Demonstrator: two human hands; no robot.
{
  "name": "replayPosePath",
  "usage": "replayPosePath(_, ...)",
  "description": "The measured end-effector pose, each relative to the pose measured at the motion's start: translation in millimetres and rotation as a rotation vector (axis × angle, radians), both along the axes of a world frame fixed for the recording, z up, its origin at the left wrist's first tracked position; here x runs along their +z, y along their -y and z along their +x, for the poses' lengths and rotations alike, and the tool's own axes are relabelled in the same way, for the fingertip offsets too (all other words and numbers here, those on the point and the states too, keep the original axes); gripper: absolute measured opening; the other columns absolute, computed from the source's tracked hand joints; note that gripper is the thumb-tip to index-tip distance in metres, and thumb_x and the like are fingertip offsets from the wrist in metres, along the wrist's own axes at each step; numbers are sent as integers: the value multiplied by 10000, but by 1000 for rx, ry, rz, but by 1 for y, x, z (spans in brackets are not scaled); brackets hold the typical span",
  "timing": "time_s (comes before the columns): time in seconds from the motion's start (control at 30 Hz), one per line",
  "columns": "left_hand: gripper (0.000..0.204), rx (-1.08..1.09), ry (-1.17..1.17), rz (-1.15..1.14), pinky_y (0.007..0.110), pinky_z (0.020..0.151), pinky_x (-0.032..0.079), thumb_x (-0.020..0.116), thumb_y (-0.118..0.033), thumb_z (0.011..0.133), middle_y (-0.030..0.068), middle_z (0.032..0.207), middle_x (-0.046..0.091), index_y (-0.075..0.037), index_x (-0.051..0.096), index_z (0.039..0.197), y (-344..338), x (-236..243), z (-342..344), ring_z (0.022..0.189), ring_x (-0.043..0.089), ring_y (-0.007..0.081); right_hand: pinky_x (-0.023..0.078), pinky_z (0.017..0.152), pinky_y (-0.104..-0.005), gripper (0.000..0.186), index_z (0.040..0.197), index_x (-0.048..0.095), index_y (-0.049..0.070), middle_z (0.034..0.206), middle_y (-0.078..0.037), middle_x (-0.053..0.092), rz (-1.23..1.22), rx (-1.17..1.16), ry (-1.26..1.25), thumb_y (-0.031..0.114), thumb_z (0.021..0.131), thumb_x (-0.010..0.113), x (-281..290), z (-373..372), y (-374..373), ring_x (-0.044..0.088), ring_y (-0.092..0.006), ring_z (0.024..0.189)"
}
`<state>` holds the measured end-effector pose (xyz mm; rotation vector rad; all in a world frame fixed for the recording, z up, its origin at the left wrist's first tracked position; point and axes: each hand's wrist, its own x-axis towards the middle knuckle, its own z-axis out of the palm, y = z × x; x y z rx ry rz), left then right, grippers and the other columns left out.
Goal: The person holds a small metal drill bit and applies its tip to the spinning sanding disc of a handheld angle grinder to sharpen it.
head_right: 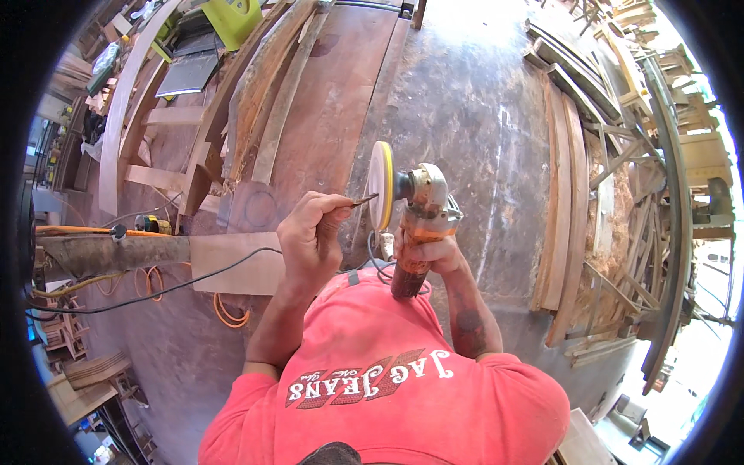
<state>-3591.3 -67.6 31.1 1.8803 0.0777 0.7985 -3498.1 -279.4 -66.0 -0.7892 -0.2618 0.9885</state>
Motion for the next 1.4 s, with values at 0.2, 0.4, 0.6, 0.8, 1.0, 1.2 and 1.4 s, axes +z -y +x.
replayPosePath(0.2,168,11,5,52,262,621,497,609,150,796,113,776,632,18,639,896,-2,2,3,682,630,190,536,704,-407,487,1069,547,13,828,-128,628,-25,-24,21,71,613,709,4,1,-2,638,-263,761)
replayPosePath(0.4,144,20,27,84,276,605,500,615,133,804,110,766,634,15,637,884,-5,3,5,669,636,197,537,698,-408,496,1079,547,9,822,-131,631,-40,-29,39,78,613,705,4,1,-4,641,-265,758)
replayPosePath(0.6,128,14,18,81,287,594,496,623,114,812,112,751,629,9,638,883,-6,3,5,656,634,208,519,758,-417,626,1195,525,7,823,-108,598,-52,-3,50,95,601,704,3,2,-3,617,-271,779)
replayPosePath(0.8,136,17,18,81,302,579,487,625,111,805,113,737,621,-1,636,881,-7,3,6,647,630,228,523,737,-406,615,1174,532,5,810,-103,602,-93,-12,66,105,597,720,5,3,-3,620,-268,766)
replayPosePath(1.0,149,4,-3,93,299,580,489,617,118,802,110,743,620,-4,632,887,-10,4,6,654,635,228,537,671,-411,492,1077,537,10,786,-114,623,-65,-44,50,57,611,689,5,3,-6,637,-259,730)
replayPosePath(1.2,160,-4,-9,105,300,571,482,606,126,803,108,736,609,-7,631,888,-11,7,6,644,626,228,527,735,-422,570,1114,529,7,810,-116,609,-82,-15,73,106,587,723,2,5,-4,630,-290,772)
replayPosePath(1.4,141,-7,-12,130,305,569,478,607,120,804,103,735,607,-1,623,875,-12,6,9,640,622,213,535,674,-406,473,1070,540,9,783,-112,608,-77,-42,55,51,622,684,2,4,-3,635,-261,740)
